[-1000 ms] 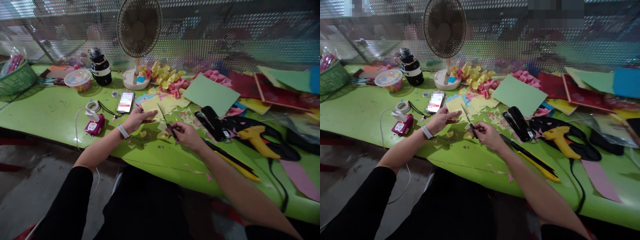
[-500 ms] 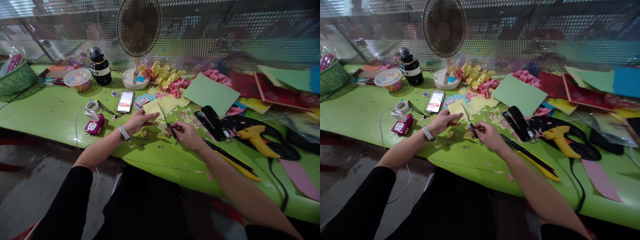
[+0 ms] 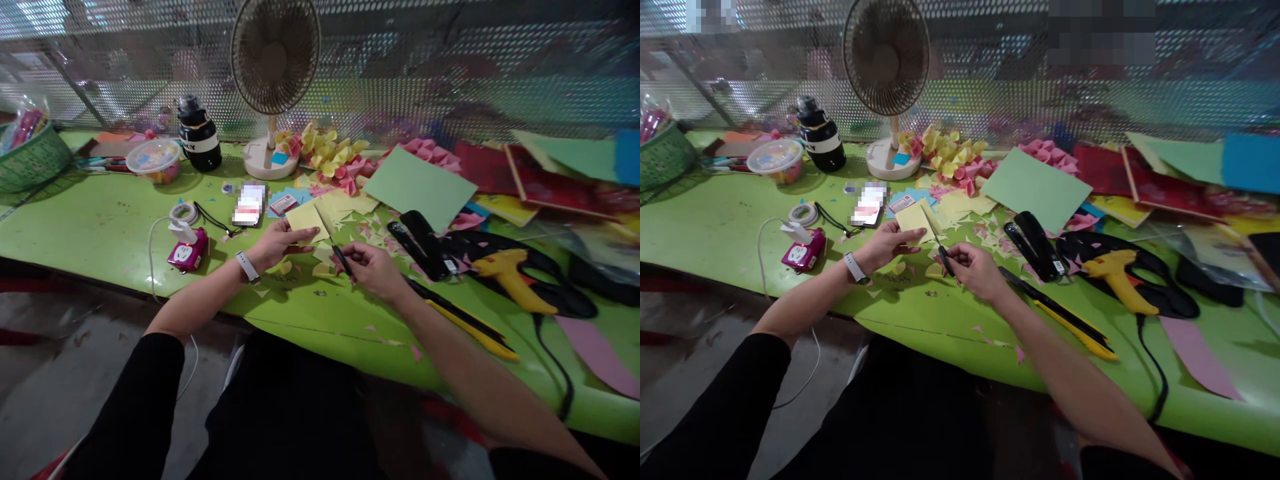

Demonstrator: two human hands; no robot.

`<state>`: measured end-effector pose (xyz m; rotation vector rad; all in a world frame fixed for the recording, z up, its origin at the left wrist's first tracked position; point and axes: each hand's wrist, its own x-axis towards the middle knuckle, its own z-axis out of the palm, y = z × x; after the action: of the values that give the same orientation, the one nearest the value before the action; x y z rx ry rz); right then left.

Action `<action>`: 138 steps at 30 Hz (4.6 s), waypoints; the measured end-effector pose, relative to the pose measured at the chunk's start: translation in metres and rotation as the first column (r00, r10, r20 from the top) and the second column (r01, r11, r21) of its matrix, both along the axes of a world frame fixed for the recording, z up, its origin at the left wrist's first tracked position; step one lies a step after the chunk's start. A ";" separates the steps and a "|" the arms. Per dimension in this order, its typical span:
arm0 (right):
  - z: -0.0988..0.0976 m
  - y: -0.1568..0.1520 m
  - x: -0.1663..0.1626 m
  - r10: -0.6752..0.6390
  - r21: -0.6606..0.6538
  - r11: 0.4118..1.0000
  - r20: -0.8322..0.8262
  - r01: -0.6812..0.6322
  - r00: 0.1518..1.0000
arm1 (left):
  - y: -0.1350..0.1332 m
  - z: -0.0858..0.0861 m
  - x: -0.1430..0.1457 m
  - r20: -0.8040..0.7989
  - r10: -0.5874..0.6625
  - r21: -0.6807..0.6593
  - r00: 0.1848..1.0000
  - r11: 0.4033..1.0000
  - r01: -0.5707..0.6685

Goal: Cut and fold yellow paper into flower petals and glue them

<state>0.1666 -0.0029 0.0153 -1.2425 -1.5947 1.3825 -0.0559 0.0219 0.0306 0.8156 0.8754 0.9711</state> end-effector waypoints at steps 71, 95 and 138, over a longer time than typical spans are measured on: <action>0.018 -0.012 -0.001 -0.152 0.575 0.811 0.382 -0.106 0.911 | -0.004 0.033 -0.027 -0.790 -0.031 0.311 0.613 0.840 0.444; 0.007 0.005 0.009 0.170 0.273 0.872 0.609 -0.406 0.775 | 0.009 0.019 -0.033 -0.877 -0.270 0.126 0.397 0.668 0.733; -0.010 0.001 -0.006 0.076 0.283 0.948 0.247 -0.147 0.966 | -0.004 -0.016 -0.003 -0.732 -0.027 0.470 0.681 0.703 0.534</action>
<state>0.1609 -0.0023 0.0048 -1.1758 -1.9809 1.0365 -0.0593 0.0183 0.0150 1.9843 0.9642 0.6482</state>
